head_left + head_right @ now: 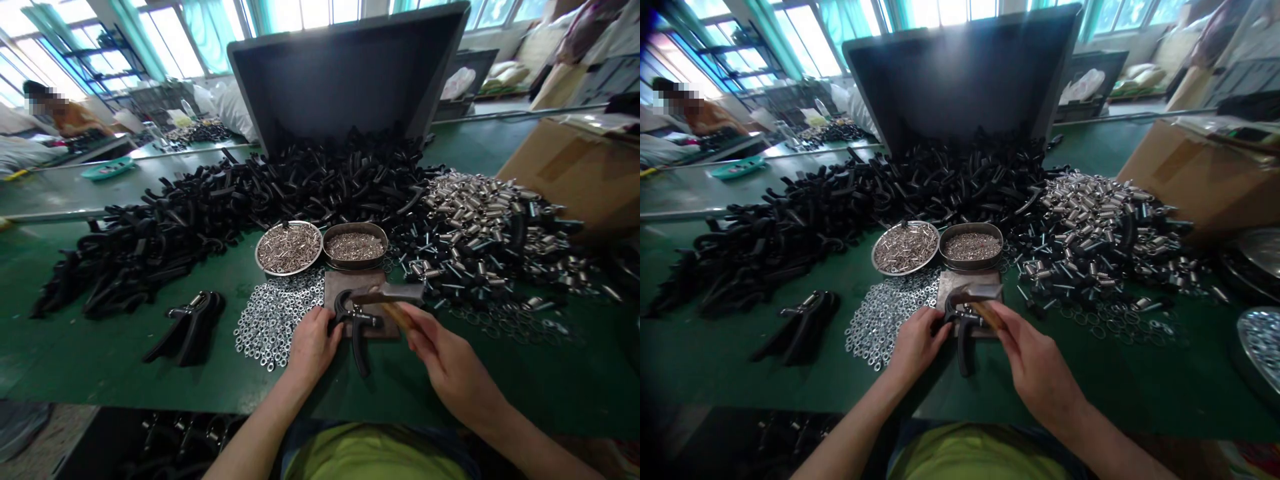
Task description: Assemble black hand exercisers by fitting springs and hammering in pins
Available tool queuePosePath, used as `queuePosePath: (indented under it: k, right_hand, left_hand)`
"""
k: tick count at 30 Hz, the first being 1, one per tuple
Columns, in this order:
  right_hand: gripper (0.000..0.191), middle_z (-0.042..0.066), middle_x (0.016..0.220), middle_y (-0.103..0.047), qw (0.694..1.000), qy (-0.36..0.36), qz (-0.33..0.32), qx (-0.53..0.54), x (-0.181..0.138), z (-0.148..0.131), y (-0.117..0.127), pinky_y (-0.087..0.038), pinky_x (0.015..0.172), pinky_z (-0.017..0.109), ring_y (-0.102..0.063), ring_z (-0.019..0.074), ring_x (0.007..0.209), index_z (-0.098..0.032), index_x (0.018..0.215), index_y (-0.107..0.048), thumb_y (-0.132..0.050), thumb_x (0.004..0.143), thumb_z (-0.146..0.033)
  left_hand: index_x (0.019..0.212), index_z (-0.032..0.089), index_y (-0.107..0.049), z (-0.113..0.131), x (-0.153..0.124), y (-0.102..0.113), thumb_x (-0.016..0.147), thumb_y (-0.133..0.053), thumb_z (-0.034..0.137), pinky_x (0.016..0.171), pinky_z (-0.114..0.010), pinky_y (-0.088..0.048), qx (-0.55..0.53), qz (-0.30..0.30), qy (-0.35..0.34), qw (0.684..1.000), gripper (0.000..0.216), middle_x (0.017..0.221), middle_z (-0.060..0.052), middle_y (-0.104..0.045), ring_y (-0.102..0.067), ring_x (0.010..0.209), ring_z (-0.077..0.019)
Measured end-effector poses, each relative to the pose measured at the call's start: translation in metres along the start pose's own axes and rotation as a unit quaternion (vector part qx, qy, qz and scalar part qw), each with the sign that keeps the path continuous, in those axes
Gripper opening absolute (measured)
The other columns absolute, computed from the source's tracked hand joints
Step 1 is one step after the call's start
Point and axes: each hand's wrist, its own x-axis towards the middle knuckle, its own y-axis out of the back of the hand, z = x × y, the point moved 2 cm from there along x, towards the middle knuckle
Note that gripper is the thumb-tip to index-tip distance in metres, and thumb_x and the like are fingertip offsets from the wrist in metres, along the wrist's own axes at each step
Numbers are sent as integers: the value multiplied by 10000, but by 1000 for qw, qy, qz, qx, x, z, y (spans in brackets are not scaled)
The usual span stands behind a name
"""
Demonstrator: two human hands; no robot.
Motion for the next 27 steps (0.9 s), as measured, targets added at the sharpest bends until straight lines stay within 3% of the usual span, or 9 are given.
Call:
queuePosePath:
  k: [3, 7, 11, 14, 16, 19, 22, 24, 27]
  right_hand:
    - [428, 98, 942, -668, 986, 84, -33, -138, 11, -4, -11, -519, 636, 342, -661, 229, 759, -218, 1305, -485, -271, 940, -287]
    - [429, 92, 1028, -675, 967, 73, -87, -228, 10, 15, -19, -524, 604, 343, -670, 226, 733, -215, 1333, -466, -275, 954, -276]
    - [429, 84, 949, -674, 958, 88, -6, -273, -10, 36, -4, -500, 614, 310, -649, 195, 737, -200, 1342, -453, -261, 973, -301]
    - [396, 67, 793, -650, 934, 95, 50, -340, -27, 57, 9, -462, 587, 308, -618, 194, 688, -199, 1276, -533, -323, 963, -320]
    - [357, 79, 801, -645, 921, 94, 61, -372, -32, 68, 16, -454, 612, 328, -601, 217, 731, -194, 1186, -607, -389, 941, -336]
    - [302, 107, 927, -646, 930, 101, 63, -347, -16, 68, 23, -463, 701, 351, -574, 247, 872, -183, 1061, -665, -440, 918, -326]
    - [276, 102, 979, -647, 951, 125, 55, -276, 30, 46, 27, -455, 791, 346, -545, 233, 938, -171, 1024, -671, -434, 918, -264]
    - [275, 93, 979, -658, 955, 121, 33, -269, 74, 30, 27, -436, 841, 346, -533, 227, 961, -170, 976, -682, -419, 925, -236]
    - [275, 99, 979, -665, 945, 71, -35, -318, 141, 17, 18, -423, 862, 331, -524, 231, 1015, -172, 923, -700, -433, 918, -237]
  left_hand:
    - [889, 186, -592, 0, 0, 0, 815, -558, 250, 703, -294, -460, 6, 6, -6, 1000, 104, 870, -65, -610, -587, 785, -191]
    - [911, 190, -613, -2, -1, -1, 809, -566, 245, 704, -290, -464, 10, 6, 0, 1000, 125, 856, -61, -615, -591, 778, -188]
    - [1149, 240, -603, -4, -1, 3, 828, -532, 222, 698, -285, -460, -33, 11, -30, 999, 329, 871, -53, -611, -578, 751, -173]
    - [1168, 280, -623, -4, 3, 6, 837, -517, 216, 681, -282, -459, -148, -5, 0, 989, 354, 835, -43, -602, -569, 726, -161]
    - [1190, 267, -610, -2, 4, 4, 829, -540, 248, 624, -268, -469, -317, -48, 79, 944, 368, 824, -33, -620, -573, 679, -148]
    - [1224, 204, -574, 12, 1, -4, 798, -599, 300, 515, -228, -468, -560, -108, 226, 790, 438, 804, -40, -654, -586, 614, -131]
    - [1223, 166, -570, 33, -7, -10, 756, -652, 236, 647, -249, -531, -671, -105, 318, 661, 479, 986, -103, -682, -648, 767, -151]
    - [1221, 168, -578, 46, -14, -11, 731, -674, 195, 848, -293, -514, -701, -105, 330, 623, 500, 1190, -120, -626, -637, 967, -179]
    - [1204, 179, -597, 56, -23, -4, 711, -704, 210, 1051, -317, -371, -703, -129, 295, 634, 506, 1350, -91, -520, -502, 1217, -206]
